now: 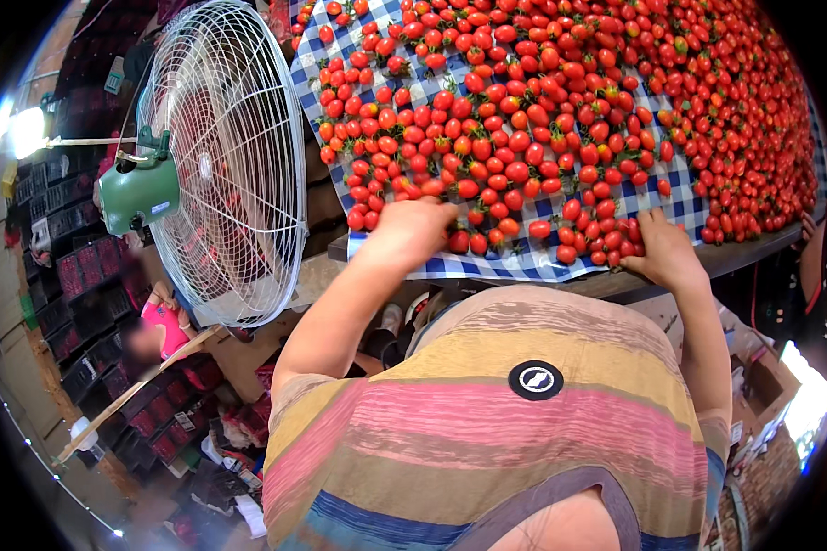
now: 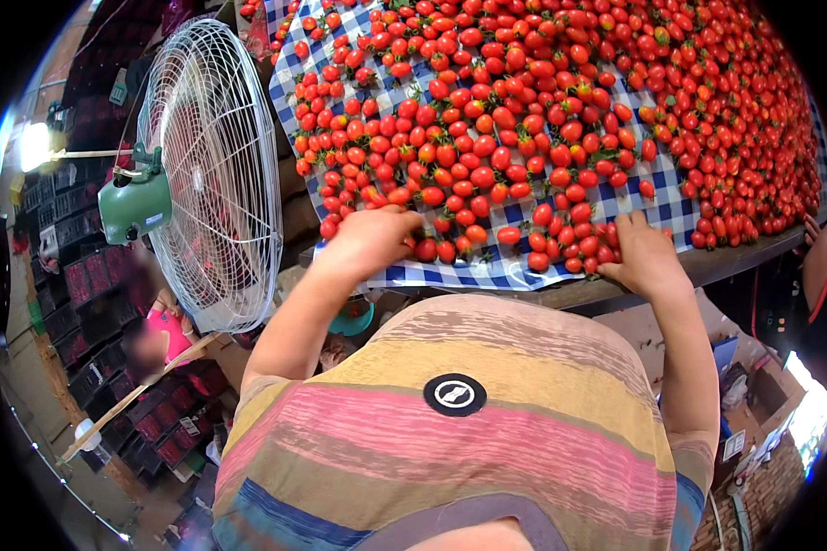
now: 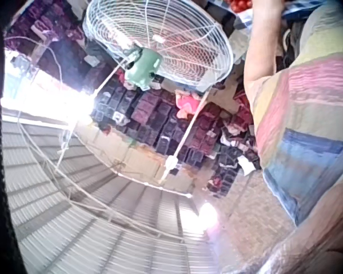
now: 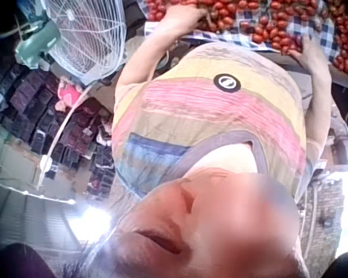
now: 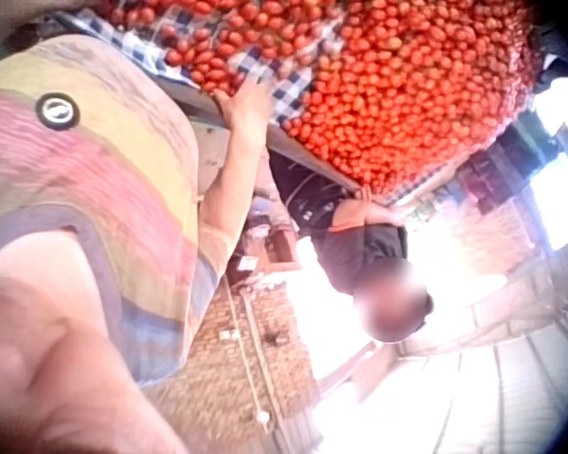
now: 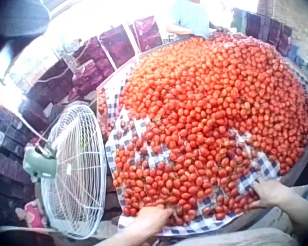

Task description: The person sorts through a large pile of small tomatoes on a table by hand, picking individual ones and grouping them.

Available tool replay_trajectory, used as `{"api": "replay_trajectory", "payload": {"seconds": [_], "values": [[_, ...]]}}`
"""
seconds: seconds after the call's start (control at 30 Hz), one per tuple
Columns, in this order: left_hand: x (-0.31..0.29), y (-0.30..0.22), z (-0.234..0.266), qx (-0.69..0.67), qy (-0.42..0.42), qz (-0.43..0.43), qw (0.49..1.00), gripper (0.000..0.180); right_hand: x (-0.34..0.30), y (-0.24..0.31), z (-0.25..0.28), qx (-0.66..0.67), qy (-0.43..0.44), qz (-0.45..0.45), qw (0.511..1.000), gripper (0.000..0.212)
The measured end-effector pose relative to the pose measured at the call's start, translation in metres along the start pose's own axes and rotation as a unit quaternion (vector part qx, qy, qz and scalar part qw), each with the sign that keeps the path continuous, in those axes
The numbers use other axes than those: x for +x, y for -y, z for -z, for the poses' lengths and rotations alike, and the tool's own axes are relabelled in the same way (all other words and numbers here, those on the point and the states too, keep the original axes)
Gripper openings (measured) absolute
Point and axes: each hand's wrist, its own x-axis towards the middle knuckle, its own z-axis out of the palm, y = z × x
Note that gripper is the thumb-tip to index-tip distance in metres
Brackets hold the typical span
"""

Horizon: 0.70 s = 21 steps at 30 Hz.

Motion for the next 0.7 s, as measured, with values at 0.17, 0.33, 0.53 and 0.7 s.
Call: {"api": "replay_trajectory", "payload": {"seconds": [0.17, 0.33, 0.53, 0.7], "values": [[-0.030, 0.025, 0.005, 0.012, 0.030, 0.075, 0.997, 0.040, 0.024, 0.056, -0.019, 0.072, 0.049, 0.125, 0.988, 0.064], [-0.024, 0.017, 0.004, -0.021, -0.002, 0.076, 0.997, 0.046, 0.068, 0.137, -0.032, 0.181, 0.139, 0.143, 0.963, 0.065], [-0.032, 0.029, -0.001, -0.085, -0.162, 0.155, 0.971, 0.052, 0.125, 0.179, -0.030, 0.541, -0.069, 0.195, 0.815, 0.061], [-0.016, 0.007, 0.003, -0.030, -0.202, -0.019, 0.979, 0.059, 0.139, 0.133, 0.025, 0.095, -0.350, 0.247, 0.899, 0.060]]}}
